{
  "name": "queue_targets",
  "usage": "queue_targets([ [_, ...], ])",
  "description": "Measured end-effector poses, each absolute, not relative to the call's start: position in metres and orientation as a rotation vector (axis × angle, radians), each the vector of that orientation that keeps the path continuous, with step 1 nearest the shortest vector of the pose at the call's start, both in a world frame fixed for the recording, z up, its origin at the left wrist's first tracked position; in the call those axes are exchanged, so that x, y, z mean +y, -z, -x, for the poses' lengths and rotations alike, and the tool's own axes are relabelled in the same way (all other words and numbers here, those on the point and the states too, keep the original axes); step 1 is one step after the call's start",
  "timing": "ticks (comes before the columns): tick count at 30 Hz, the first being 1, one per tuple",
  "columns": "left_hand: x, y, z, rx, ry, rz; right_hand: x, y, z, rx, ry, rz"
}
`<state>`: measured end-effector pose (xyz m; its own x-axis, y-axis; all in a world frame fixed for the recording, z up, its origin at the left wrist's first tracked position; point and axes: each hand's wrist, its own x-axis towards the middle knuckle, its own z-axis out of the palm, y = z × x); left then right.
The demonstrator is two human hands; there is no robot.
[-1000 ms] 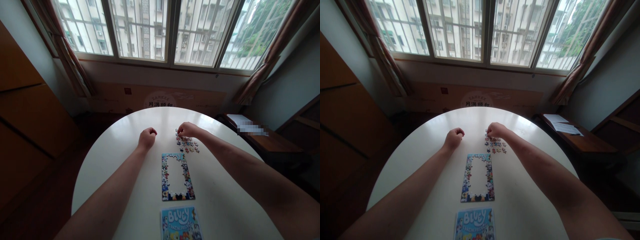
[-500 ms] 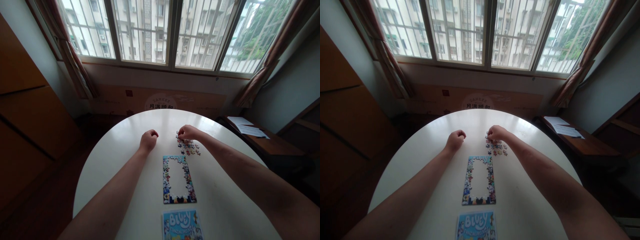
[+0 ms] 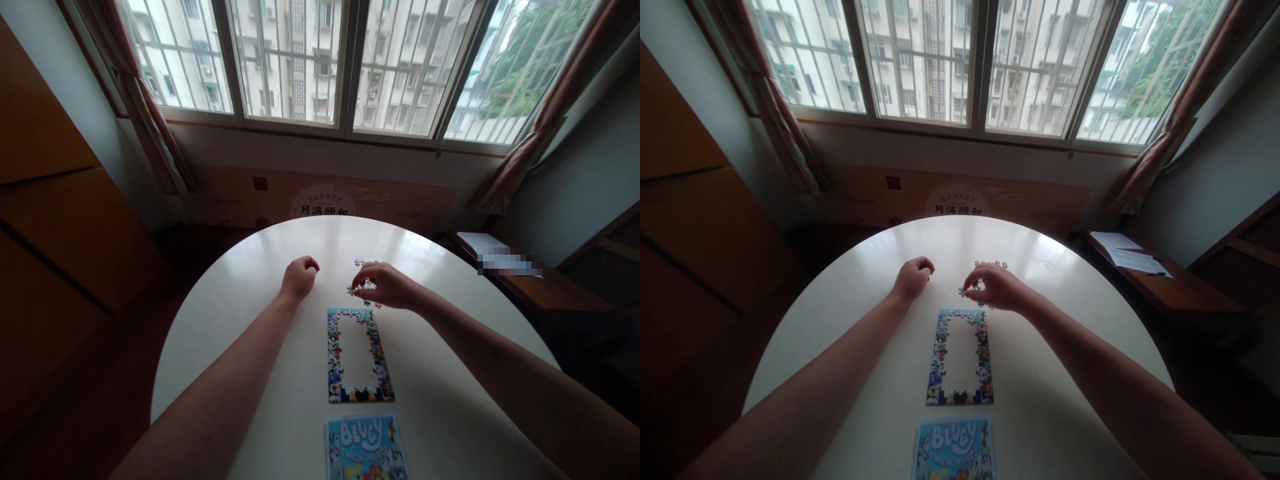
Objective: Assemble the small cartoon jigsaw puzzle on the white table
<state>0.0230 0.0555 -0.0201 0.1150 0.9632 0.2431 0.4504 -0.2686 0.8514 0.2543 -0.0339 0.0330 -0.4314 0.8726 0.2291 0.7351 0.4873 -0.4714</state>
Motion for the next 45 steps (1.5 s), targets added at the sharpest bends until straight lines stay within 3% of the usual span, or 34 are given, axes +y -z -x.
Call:
queue_targets([
  [27, 0.049, 0.016, -0.024, 1.315, -1.051, -1.847, -0.072, -0.004, -0.239, -2.344, -0.373, 1.194],
  [36, 0.024, -0.016, -0.01, 0.941, -0.45, -2.417, -0.074, 0.008, -0.245, -2.386, -0.202, 1.148],
  [45, 0.01, -0.035, -0.008, 0.97, -0.139, -2.502, -0.075, 0.009, -0.242, -2.374, -0.124, 1.169],
])
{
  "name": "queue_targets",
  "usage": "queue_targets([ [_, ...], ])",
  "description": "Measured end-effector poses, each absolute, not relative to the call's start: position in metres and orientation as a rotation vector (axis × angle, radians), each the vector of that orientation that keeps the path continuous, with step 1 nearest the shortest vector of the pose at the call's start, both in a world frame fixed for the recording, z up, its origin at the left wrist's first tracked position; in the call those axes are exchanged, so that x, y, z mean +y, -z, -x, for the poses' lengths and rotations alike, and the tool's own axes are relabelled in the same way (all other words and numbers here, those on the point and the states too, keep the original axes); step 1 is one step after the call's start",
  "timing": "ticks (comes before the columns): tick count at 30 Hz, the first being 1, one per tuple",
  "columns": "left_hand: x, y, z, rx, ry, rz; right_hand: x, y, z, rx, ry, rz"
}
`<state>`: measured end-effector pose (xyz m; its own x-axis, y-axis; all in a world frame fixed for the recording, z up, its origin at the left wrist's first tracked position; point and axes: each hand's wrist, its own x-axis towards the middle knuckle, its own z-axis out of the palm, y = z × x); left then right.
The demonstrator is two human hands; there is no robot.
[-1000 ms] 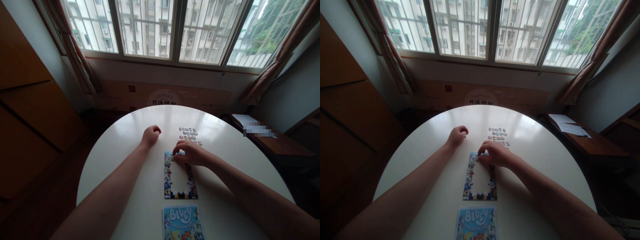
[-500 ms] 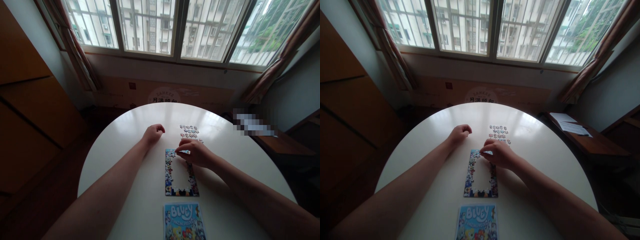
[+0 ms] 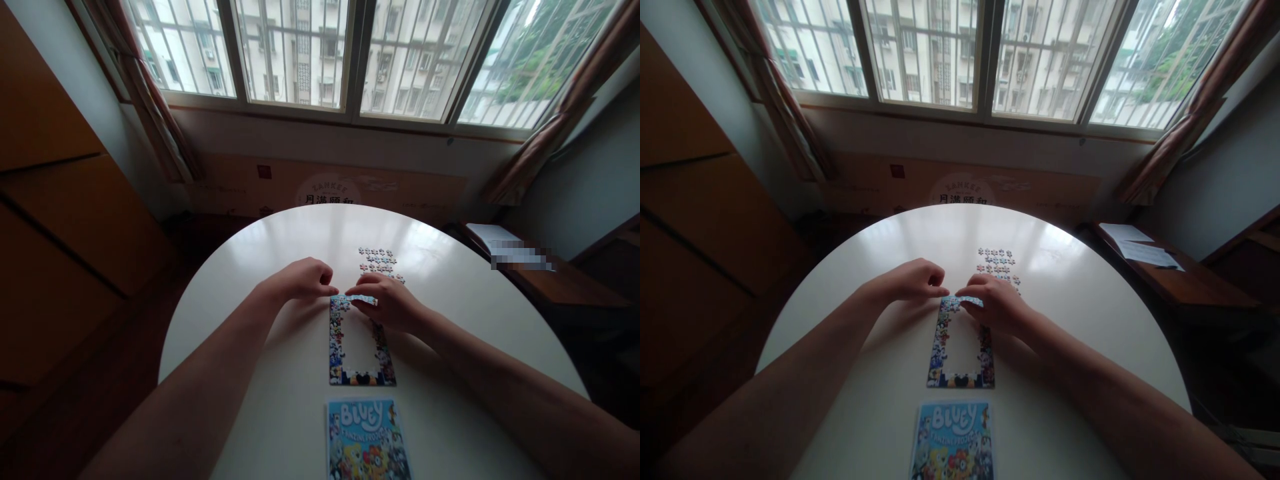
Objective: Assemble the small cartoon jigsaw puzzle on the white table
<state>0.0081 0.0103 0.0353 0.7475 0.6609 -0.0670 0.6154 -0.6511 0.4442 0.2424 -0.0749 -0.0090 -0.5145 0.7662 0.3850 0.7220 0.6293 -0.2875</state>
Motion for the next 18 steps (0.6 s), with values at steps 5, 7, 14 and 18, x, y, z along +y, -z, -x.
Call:
queue_targets([
  [5, 0.01, -0.035, -0.009, 0.949, -0.063, -2.491, -0.075, 0.009, -0.238, -2.456, -0.109, 1.142],
  [7, 0.011, -0.034, -0.009, 0.96, -0.08, -2.481, -0.076, 0.008, -0.237, -2.476, -0.114, 1.167],
  [14, 0.012, -0.029, -0.009, 0.958, -0.178, -2.404, -0.082, -0.005, -0.235, -2.501, -0.145, 1.22],
  [18, 0.012, -0.028, -0.009, 0.977, -0.155, -2.398, -0.086, -0.013, -0.236, -2.551, -0.123, 1.239],
])
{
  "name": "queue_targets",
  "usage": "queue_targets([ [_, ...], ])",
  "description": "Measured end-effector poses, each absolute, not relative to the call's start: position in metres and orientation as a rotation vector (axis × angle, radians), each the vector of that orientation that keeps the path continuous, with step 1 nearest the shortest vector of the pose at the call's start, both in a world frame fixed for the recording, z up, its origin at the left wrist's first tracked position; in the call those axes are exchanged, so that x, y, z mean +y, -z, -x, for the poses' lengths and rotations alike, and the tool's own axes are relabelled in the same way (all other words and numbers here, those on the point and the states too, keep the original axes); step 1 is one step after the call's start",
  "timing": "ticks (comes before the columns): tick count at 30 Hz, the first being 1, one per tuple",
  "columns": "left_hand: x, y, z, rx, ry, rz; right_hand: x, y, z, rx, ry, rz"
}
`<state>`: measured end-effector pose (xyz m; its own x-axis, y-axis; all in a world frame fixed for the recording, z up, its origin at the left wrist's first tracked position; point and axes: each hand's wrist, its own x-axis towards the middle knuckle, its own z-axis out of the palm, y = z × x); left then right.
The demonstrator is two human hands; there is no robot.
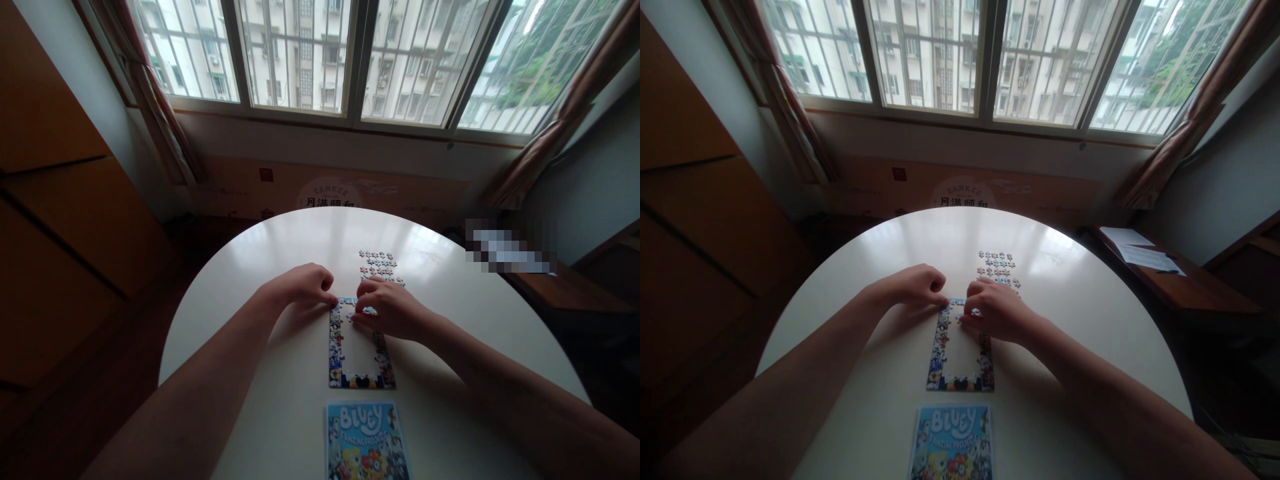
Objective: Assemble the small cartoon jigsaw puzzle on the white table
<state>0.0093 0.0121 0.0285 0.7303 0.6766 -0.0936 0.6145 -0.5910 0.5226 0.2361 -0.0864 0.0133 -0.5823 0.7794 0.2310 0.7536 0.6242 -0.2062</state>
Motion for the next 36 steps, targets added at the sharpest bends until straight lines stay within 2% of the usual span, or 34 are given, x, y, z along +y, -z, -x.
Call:
queue_targets([
  [8, 0.01, -0.031, -0.01, 0.973, -0.109, -2.396, -0.085, -0.017, -0.247, -2.569, -0.273, 1.094],
  [14, 0.009, -0.032, -0.01, 0.988, -0.108, -2.386, -0.084, -0.011, -0.243, -2.549, -0.324, 1.166],
  [22, 0.012, -0.027, -0.009, 0.971, -0.143, -2.352, -0.081, -0.01, -0.245, -2.48, -0.219, 1.224],
  [30, 0.015, -0.024, -0.009, 0.959, -0.147, -2.372, -0.085, -0.01, -0.239, -2.512, -0.395, 1.132],
  [36, 0.018, -0.02, -0.007, 0.939, -0.165, -2.361, -0.086, -0.005, -0.235, -2.415, -0.411, 1.219],
])
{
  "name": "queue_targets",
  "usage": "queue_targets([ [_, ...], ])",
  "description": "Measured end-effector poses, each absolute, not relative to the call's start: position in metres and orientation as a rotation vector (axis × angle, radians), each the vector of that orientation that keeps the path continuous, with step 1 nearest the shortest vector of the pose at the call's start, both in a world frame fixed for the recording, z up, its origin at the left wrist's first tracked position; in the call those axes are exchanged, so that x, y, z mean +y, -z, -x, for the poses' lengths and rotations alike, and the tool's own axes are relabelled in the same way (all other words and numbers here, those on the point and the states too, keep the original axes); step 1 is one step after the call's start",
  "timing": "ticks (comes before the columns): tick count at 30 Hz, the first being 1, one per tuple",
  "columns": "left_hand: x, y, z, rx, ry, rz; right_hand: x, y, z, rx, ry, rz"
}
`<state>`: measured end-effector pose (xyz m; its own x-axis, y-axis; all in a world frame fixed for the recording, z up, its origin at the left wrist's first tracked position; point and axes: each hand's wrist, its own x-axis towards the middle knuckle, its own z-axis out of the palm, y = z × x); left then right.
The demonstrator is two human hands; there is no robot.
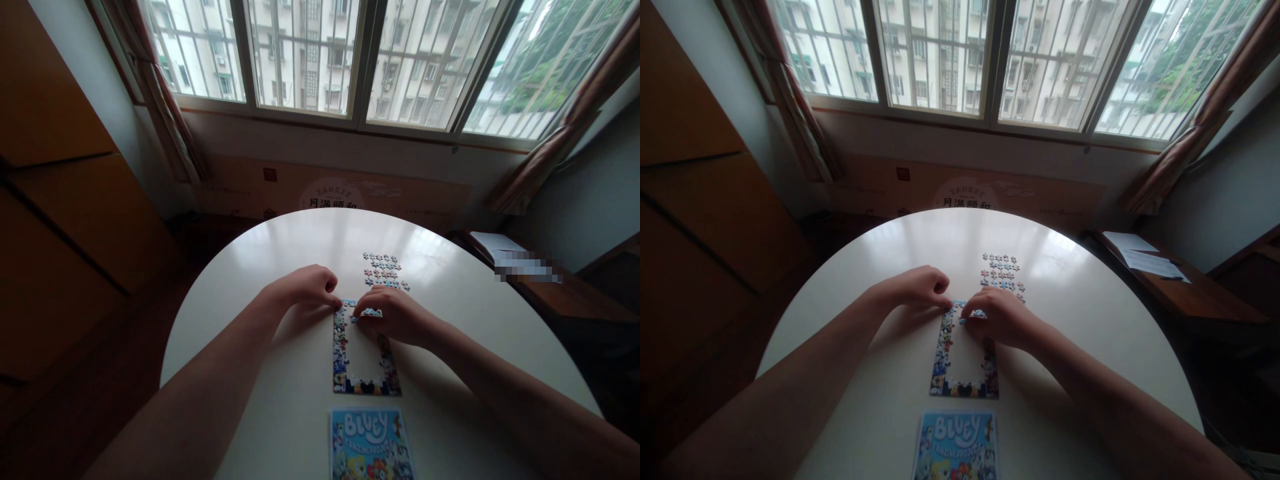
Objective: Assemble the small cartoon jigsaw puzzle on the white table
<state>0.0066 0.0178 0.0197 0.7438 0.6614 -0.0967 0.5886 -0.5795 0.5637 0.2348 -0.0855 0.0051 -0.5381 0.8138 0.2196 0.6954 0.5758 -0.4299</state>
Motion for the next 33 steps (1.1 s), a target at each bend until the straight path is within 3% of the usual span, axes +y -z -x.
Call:
queue_targets([
  [13, 0.02, -0.019, -0.006, 0.938, -0.109, -2.455, -0.082, 0.007, -0.229, -2.237, -0.448, 1.259],
  [33, 0.018, -0.023, -0.007, 0.939, -0.043, -2.479, -0.081, 0.005, -0.223, -2.378, -0.196, 1.217],
])
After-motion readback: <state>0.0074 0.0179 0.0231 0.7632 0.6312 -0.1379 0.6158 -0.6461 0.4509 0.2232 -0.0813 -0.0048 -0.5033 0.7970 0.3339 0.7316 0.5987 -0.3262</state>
